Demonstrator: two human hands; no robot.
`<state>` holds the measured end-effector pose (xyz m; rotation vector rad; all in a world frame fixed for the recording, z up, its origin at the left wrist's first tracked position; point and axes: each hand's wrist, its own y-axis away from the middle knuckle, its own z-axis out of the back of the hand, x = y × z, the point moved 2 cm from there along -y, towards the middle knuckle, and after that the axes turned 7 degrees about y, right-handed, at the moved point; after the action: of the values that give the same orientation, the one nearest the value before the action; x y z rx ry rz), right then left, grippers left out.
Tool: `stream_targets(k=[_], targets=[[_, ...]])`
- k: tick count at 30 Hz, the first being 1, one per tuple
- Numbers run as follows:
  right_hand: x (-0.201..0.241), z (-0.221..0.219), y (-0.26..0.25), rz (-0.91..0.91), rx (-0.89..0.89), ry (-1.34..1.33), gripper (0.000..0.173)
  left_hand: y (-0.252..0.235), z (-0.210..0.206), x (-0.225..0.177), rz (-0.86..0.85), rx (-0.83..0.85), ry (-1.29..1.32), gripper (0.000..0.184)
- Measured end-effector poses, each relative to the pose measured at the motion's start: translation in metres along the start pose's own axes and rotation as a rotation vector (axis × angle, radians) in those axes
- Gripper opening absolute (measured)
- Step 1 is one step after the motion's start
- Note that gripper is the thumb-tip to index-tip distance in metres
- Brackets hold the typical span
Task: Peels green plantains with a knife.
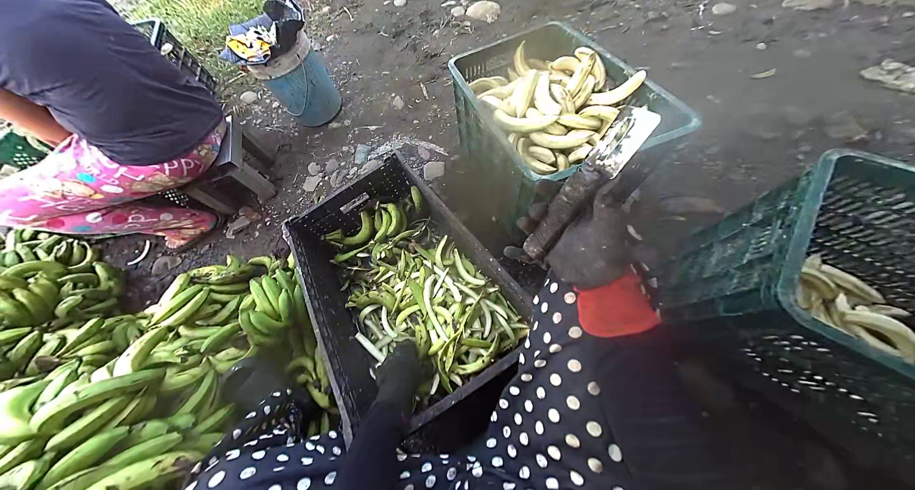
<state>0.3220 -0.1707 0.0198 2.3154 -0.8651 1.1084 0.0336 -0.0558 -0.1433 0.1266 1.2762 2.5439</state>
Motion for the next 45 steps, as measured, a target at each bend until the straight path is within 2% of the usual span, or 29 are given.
stream_targets(k=[3, 10, 13, 16, 18, 20, 24, 27, 30, 32, 34, 37, 39, 40, 41, 43, 45], targets=[[0.002, 0.003, 0.002, 0.015, -0.025, 0.018, 0.076, -0.015, -0.008, 0.015, -0.040, -0.015, 0.075, 0.058], [-0.002, 0.004, 0.003, -0.008, 0.010, 0.061, 0.084, -0.011, -0.005, 0.020, -0.025, -0.017, 0.150, 0.060], [-0.001, 0.007, 0.004, -0.029, 0.029, 0.078, 0.089, -0.012, -0.002, 0.030, -0.080, -0.024, 0.410, 0.050], [-0.002, 0.010, 0.008, -0.019, 0.009, 0.087, 0.086, -0.007, -0.002, 0.038, -0.021, -0.009, 0.803, 0.045], [-0.004, 0.010, 0.010, -0.020, -0.008, 0.093, 0.085, 0.015, 0.007, 0.028, 0.033, 0.010, 0.922, 0.039], [-0.006, 0.013, 0.007, -0.022, 0.016, 0.106, 0.086, 0.039, 0.023, 0.014, 0.093, 0.022, 0.951, 0.045], [-0.004, 0.012, 0.004, -0.013, 0.015, 0.112, 0.088, 0.004, 0.010, 0.045, 0.146, -0.170, 1.230, 0.037], [-0.008, 0.017, -0.008, -0.009, 0.021, 0.126, 0.083, 0.002, 0.027, 0.055, 0.184, -0.347, 1.150, 0.040], [-0.009, 0.015, -0.004, -0.054, 0.122, 0.186, 0.089, 0.029, 0.067, 0.057, 0.032, -0.504, 0.989, 0.040], [-0.009, 0.005, -0.003, -0.046, 0.196, 0.202, 0.090, 0.044, 0.095, 0.066, -0.177, -0.597, 1.107, 0.037], [-0.010, -0.008, -0.001, -0.054, 0.223, 0.270, 0.090, 0.054, 0.123, 0.083, -0.457, -0.602, 1.292, 0.038], [-0.019, -0.021, 0.002, -0.101, 0.268, 0.378, 0.099, 0.081, 0.175, 0.103, -0.780, -0.628, 1.291, 0.042], [-0.029, -0.025, 0.003, -0.119, 0.373, 0.420, 0.104, 0.090, 0.195, 0.099, -0.943, -0.662, 1.416, 0.050], [-0.034, -0.031, 0.004, -0.148, 0.386, 0.437, 0.098, 0.087, 0.198, 0.091, -1.013, -0.596, 1.522, 0.049], [-0.040, -0.038, 0.007, -0.185, 0.363, 0.476, 0.084, 0.081, 0.194, 0.078, -1.022, -0.507, 1.627, 0.049], [-0.057, -0.046, 0.013, -0.266, 0.374, 0.594, 0.058, 0.062, 0.169, 0.052, -0.899, -0.324, 1.819, 0.062], [-0.079, -0.051, 0.018, -0.280, 0.421, 0.743, 0.049, 0.043, 0.144, 0.040, -0.897, -0.245, 1.805, 0.057]])
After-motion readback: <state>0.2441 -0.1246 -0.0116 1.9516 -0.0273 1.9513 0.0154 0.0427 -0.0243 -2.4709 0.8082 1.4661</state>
